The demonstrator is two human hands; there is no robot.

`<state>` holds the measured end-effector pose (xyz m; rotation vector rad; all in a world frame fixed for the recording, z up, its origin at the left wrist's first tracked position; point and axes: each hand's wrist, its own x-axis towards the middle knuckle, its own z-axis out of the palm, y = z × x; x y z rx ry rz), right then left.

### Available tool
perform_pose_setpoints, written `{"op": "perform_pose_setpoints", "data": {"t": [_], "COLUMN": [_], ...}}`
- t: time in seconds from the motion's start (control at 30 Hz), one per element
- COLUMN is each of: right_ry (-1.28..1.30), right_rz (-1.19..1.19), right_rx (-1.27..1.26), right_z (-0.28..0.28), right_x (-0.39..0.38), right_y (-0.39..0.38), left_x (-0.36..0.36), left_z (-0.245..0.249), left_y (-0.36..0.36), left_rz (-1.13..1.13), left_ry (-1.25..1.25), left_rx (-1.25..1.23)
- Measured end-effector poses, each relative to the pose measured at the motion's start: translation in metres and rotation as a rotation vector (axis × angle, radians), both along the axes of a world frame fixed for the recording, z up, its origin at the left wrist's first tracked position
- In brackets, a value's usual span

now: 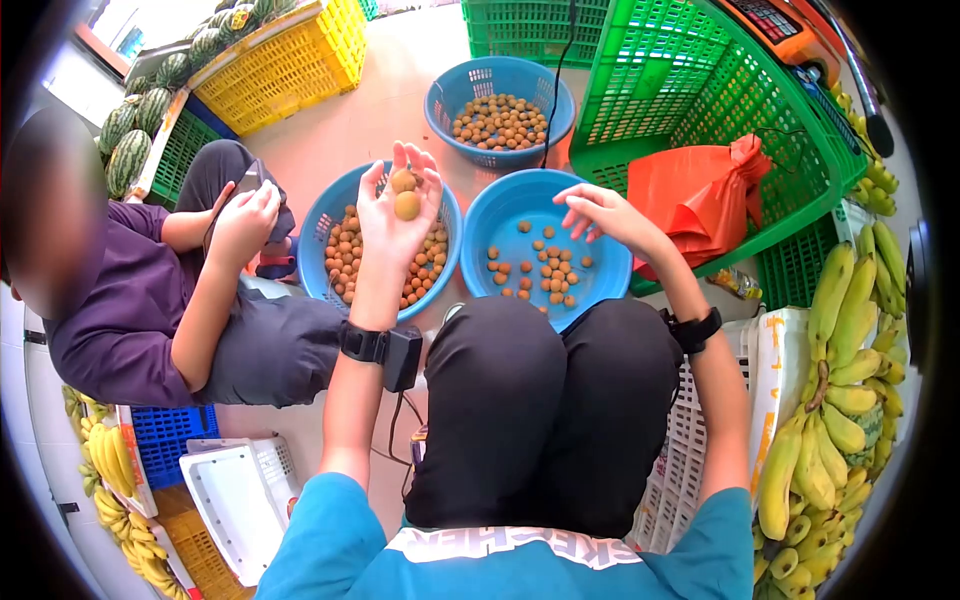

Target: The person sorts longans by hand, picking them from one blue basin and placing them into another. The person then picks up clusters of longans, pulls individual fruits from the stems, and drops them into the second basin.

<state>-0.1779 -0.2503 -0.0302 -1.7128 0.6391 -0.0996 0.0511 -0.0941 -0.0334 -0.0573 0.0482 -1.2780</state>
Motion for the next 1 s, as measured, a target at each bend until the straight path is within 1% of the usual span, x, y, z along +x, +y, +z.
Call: {"op": "perform_pose_setpoints", "data": {"t": [0.03,0.1,0.17,0.2,0.23,0.27,0.33,0.37,0.4,0.47,0.5,0.53,0.57,0.6,0.63,0.67,0.73,0.77,0.83,0.87,0.9,0.93,0.97,1.0], "right_ry": [-0.008,-0.053,-0.090,-0.126,-0.163,-0.170,-0.210,-0.224,-0.227,-0.422,-0.476,-0.476,-0.394,-0.311,-0.396,-0.395,-0.531,-0.531,-0.514,-0.592,-0.514,-0.433,-0.358,-0.370], "right_rz": [0.024,0.053,0.087,0.117,0.148,0.146,0.131,0.178,0.175,0.117,0.126,0.120,0.126,0.135,0.071,0.070,0.052,0.052,-0.036,0.023,0.043,0.064,0.039,0.050], "right_rx": [0.018,0.052,0.091,0.012,-0.069,-0.074,-0.384,-0.346,-0.347,-0.732,-0.809,-0.807,-0.857,-0.907,-0.888,-0.889,-0.719,-0.718,-0.674,-0.616,-0.416,-0.218,0.043,0.129], "right_z": [0.015,0.040,0.059,0.066,0.074,0.081,0.095,0.105,0.105,0.102,0.102,0.101,0.102,0.105,0.096,0.093,0.090,0.083,0.069,0.065,0.068,0.073,0.073,0.071], "right_x": [0.004,0.011,0.016,0.020,0.024,0.028,0.033,0.034,0.038,0.045,0.051,0.053,0.054,0.055,0.060,0.060,0.061,0.064,0.072,0.074,0.071,0.067,0.063,0.058], "right_y": [0.004,0.014,0.024,0.029,0.033,0.038,0.049,0.054,0.059,0.066,0.069,0.072,0.077,0.082,0.082,0.080,0.075,0.069,0.055,0.046,0.042,0.038,0.034,0.028], "left_x": [-0.001,-0.006,-0.014,-0.017,-0.019,-0.022,-0.037,-0.042,-0.046,-0.053,-0.056,-0.059,-0.061,-0.066,-0.072,-0.075,-0.079,-0.080,-0.083,-0.084,-0.078,-0.074,-0.071,-0.068], "left_z": [0.004,0.012,0.030,0.036,0.041,0.046,0.065,0.070,0.073,0.078,0.080,0.080,0.078,0.080,0.085,0.088,0.088,0.088,0.085,0.082,0.079,0.076,0.073,0.073], "left_y": [-0.002,-0.006,-0.009,-0.010,-0.011,-0.012,-0.011,-0.012,-0.013,-0.010,-0.007,-0.006,-0.010,-0.009,-0.007,-0.005,-0.003,-0.002,-0.003,-0.003,-0.003,-0.001,0.001,0.004], "left_rz": [-0.005,0.082,0.092,0.114,0.097,0.095,0.108,0.107,0.058,0.005,-0.067,-0.138,-0.020,-0.024,-0.023,-0.022,-0.052,-0.081,-0.109,-0.136,-0.184,-0.184,-0.183,-0.181], "left_ry": [-0.010,0.033,0.002,-0.025,-0.007,-0.014,-0.102,-0.107,-0.156,-0.208,-0.219,-0.229,-0.390,-0.392,-0.382,-0.371,-0.413,-0.456,-0.462,-0.468,-0.454,-0.452,-0.522,-0.591], "left_rx": [-0.005,0.053,0.073,0.093,0.045,0.041,0.115,0.113,0.122,0.136,0.084,0.031,0.182,0.182,0.144,0.106,0.113,0.121,0.104,0.087,0.076,0.078,0.172,0.268]}}
